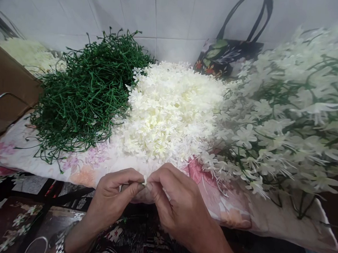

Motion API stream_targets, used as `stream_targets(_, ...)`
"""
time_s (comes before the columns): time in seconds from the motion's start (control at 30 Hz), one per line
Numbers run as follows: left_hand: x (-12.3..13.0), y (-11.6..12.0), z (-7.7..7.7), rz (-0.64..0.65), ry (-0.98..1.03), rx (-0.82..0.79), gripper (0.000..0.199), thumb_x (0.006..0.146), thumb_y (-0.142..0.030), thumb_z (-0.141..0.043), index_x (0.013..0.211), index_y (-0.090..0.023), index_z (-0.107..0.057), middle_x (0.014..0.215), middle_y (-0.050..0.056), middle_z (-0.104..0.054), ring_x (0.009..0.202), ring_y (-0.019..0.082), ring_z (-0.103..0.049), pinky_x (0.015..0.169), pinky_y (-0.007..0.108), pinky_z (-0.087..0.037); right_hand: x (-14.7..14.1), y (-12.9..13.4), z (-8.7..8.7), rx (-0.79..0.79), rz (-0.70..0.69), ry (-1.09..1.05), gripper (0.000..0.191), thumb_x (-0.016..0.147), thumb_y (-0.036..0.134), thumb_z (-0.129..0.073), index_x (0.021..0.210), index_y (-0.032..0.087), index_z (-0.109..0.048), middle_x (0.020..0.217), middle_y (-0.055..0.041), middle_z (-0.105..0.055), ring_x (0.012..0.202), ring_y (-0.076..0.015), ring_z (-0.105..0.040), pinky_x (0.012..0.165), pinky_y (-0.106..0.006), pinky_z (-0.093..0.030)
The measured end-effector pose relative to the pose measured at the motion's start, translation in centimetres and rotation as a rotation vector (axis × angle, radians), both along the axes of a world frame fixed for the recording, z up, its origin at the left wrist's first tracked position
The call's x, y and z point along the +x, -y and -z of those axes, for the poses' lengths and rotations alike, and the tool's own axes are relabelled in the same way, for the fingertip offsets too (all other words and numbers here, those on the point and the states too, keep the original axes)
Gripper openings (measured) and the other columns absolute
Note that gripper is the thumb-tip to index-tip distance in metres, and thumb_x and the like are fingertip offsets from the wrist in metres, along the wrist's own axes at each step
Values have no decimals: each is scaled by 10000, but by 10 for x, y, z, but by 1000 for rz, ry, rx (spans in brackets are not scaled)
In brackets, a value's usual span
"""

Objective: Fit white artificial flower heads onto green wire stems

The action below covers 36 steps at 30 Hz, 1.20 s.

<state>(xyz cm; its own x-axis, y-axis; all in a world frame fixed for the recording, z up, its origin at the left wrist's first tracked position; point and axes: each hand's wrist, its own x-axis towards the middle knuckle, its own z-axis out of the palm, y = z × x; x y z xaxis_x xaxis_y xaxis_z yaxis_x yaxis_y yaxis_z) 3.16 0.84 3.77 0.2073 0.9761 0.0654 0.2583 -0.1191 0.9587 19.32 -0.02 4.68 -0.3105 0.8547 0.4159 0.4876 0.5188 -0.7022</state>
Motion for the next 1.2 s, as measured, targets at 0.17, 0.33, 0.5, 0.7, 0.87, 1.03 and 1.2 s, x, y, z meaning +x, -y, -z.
stream_targets(0.17, -3, -1, 1, 17, -47, 162, 171, 743, -54, -554, 671, -152, -674, 574, 0, -591, 531, 105, -537, 509, 193, -406, -1, 0, 2, 27, -2, 50, 137, 885, 102, -431, 819, 169, -531, 704, -13, -532, 645, -117, -514, 559, -234, -410)
stream_targets(0.33, -4, -1, 4, 22, -64, 208, 195, 760, -34, -509, 704, -139, -664, 590, 0, -611, 531, 91, -544, 507, 170, -409, -1, 2, 4, 30, -9, 96, 128, 891, 94, -436, 830, 156, -528, 720, -19, -523, 661, -118, -497, 579, -240, -393)
stream_targets(0.5, -4, -1, 11, 18, -92, 143, 182, 763, -46, -507, 705, -152, -642, 586, -22, -617, 509, 79, -522, 486, 158, -390, -5, 2, 11, 33, 7, 78, 128, 896, 80, -427, 839, 147, -520, 727, -23, -508, 674, -117, -489, 599, -240, -397)
stream_targets(0.7, -6, -3, 18, 48, -100, 224, 189, 773, -50, -481, 662, -147, -599, 558, -31, -548, 505, 72, -481, 485, 163, -353, -9, 2, 23, 34, 26, 38, 121, 893, 72, -431, 841, 152, -507, 721, -16, -495, 669, -110, -491, 603, -231, -404)
stream_targets(0.87, -3, -3, 22, 50, -123, 242, 199, 769, -39, -468, 631, -142, -568, 544, -31, -517, 504, 72, -461, 494, 166, -343, -10, 1, 30, 53, 36, 21, 116, 885, 64, -438, 839, 158, -488, 717, -11, -495, 665, -104, -496, 591, -218, -402)
stream_targets(1.03, -2, -3, 24, 25, -132, 219, 194, 764, -51, -466, 618, -148, -548, 531, -36, -503, 495, 72, -446, 489, 168, -333, -13, 0, 33, 66, 63, 25, 123, 879, 62, -442, 807, 154, -480, 688, -5, -484, 627, -93, -470, 563, -207, -386)
stream_targets(1.2, -2, -5, 24, 2, -94, 130, 190, 762, -74, -457, 610, -157, -538, 511, -51, -462, 469, 70, -400, 473, 169, -322, -18, 0, 36, 102, 102, 45, 117, 866, 48, -448, 817, 146, -489, 697, -12, -495, 650, -93, -476, 585, -198, -398)
